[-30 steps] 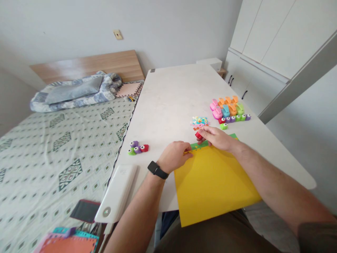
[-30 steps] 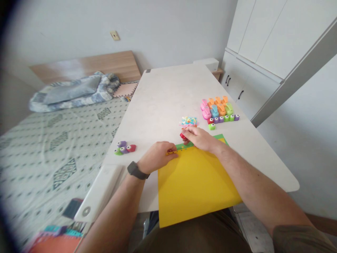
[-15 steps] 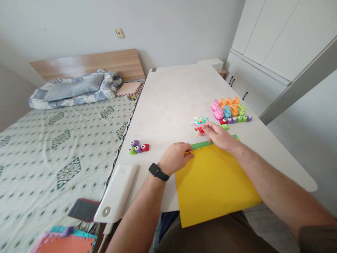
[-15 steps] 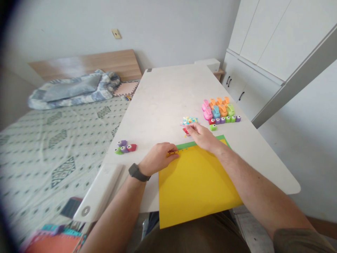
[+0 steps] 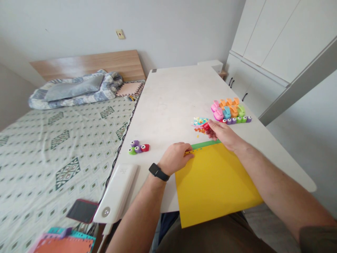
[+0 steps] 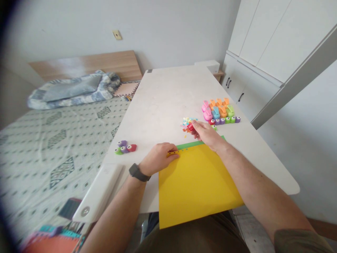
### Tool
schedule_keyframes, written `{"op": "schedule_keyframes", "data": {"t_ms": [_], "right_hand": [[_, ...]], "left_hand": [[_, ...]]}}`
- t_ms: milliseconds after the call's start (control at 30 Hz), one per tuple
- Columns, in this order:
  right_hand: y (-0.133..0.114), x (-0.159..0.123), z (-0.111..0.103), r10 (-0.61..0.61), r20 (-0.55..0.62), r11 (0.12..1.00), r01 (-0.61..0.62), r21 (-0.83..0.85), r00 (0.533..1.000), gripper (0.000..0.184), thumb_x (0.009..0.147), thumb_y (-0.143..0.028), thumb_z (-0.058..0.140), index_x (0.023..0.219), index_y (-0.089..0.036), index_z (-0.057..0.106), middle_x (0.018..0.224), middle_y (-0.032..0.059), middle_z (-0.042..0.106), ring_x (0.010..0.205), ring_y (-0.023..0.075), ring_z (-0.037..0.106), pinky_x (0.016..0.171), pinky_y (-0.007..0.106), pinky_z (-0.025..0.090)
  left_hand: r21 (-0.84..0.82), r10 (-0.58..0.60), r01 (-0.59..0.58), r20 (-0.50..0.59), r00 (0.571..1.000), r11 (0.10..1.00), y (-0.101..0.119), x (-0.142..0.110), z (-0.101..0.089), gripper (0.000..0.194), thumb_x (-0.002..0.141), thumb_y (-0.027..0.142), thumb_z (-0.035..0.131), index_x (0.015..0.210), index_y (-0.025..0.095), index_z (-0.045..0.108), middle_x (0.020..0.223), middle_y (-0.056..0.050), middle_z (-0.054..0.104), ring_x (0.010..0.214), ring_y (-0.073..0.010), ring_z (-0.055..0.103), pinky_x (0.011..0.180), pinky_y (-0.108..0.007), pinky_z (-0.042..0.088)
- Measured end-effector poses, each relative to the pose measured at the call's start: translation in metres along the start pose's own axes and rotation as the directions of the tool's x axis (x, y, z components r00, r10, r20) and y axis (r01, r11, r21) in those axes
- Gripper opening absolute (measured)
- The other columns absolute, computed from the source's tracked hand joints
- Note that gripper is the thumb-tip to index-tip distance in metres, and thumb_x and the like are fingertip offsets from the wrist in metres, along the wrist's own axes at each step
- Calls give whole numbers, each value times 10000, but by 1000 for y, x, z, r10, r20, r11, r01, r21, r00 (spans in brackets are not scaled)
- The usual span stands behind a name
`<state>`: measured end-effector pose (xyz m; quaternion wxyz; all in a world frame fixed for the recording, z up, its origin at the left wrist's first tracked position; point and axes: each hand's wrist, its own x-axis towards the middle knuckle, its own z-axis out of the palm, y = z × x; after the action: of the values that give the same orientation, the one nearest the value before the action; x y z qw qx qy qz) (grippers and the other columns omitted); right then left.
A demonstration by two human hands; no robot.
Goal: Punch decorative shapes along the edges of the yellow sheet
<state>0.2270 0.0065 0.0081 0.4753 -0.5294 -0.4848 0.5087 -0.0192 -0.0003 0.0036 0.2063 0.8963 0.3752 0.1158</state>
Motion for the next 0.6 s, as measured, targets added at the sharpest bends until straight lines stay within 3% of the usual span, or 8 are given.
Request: {"op": "schedule_keyframes", "data": {"t_ms": [333, 600], "right_hand": [[-4, -3, 0, 28, 57, 992, -34, 118, 998, 519, 875, -673, 576, 831, -162, 657, 741, 59, 662, 554, 119, 542, 426, 233, 338], [-18, -2, -12, -58, -39, 998, 58, -3, 998, 526, 868, -709, 549, 898, -190, 632, 812, 81, 689, 614, 151, 588, 460, 259, 380]], "left_hand": [[7, -5, 5, 5, 1000, 1000, 1, -1, -1, 140, 889, 338, 644, 928, 209, 682, 883, -38, 698, 826, -185, 640, 742, -281, 457], [0, -14, 14, 4, 1000, 1000, 1, -1, -1, 150, 888, 345, 644, 931, 208, 684, 898, -43, 706, 830, -186, 643, 738, -279, 461]]}}
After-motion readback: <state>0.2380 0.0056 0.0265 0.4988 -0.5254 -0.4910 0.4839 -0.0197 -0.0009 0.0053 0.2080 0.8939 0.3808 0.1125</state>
